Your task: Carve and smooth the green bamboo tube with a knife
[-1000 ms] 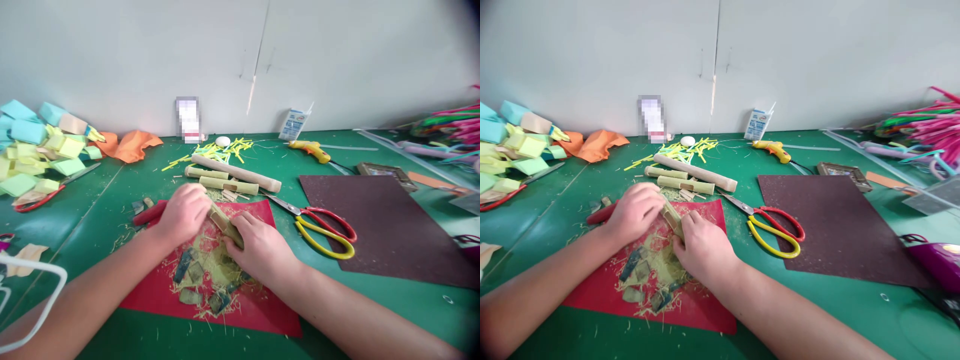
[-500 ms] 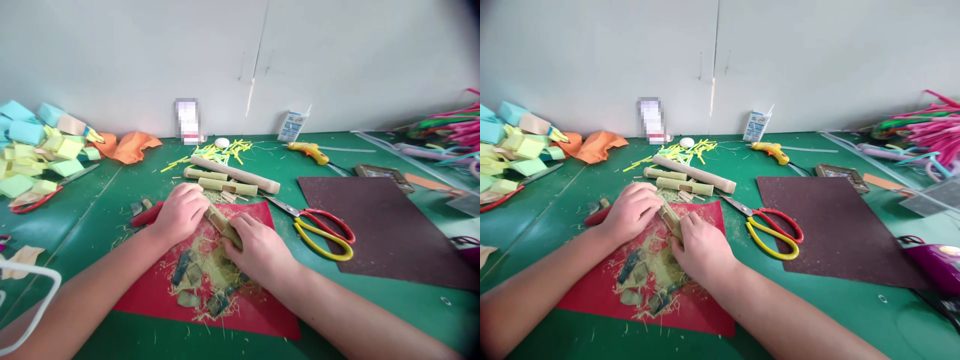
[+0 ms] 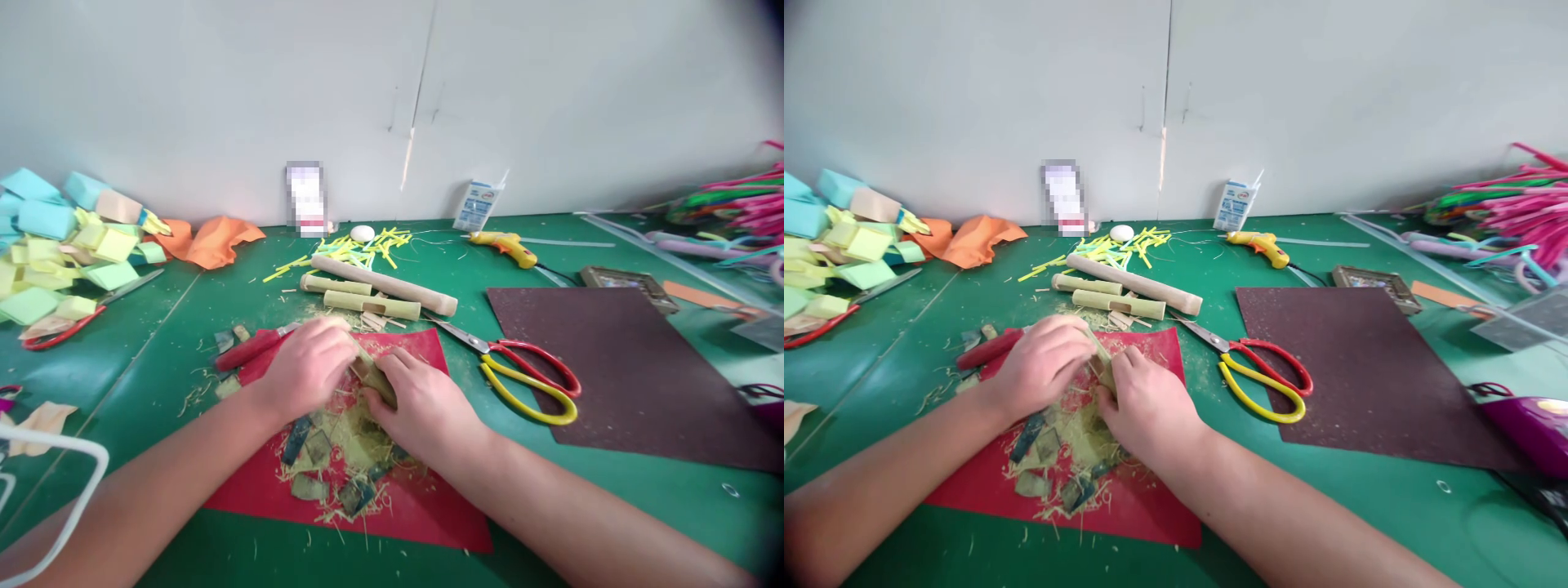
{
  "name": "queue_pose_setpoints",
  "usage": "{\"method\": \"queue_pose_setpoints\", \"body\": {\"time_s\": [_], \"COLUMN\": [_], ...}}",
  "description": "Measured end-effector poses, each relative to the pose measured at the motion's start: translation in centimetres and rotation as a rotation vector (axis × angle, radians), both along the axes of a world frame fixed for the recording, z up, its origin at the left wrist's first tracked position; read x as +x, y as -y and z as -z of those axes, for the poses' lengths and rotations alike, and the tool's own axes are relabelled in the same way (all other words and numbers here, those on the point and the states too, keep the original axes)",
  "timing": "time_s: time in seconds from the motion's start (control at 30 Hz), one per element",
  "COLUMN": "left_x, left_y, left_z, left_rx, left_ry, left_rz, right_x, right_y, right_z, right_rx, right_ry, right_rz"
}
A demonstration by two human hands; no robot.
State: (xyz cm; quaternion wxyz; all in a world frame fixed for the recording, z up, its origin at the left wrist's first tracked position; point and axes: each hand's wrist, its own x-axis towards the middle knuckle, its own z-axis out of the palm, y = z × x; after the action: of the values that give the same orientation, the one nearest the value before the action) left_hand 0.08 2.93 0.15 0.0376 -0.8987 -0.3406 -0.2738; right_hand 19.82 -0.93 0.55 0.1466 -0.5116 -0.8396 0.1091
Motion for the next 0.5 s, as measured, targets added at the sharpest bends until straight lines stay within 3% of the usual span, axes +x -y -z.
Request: {"method": "queue_pose_setpoints", "body": {"time_s": [0.13,0.23,0.4,0.5], "left_x": [-0.28,-0.45,-0.27,-0.03], "left_y": [-0.34,-0.35,-0.04,0.17], "left_z": [-0.03,-0.05,-0.03,-0.04], "left_rx": [0.033,-0.015,0.031,-0.017], "left_ry": [0.054,0.028,0.034,0.001], "left_rz": [-0.087,-0.005,-0.067,0.014], "right_x": [-0.03,-0.08,-0.11,-0.08], "right_y": [0.07,0.14,0.21,0.19], "right_z": [-0.11,-0.19,-0.17,-0.14], "right_rx": [0.003,-0.011,0.001,0.0], "right_ry": [0.004,0.006,0.02,0.022], "right_rz": [0.003,-0.003,0.001,-0.004]}}
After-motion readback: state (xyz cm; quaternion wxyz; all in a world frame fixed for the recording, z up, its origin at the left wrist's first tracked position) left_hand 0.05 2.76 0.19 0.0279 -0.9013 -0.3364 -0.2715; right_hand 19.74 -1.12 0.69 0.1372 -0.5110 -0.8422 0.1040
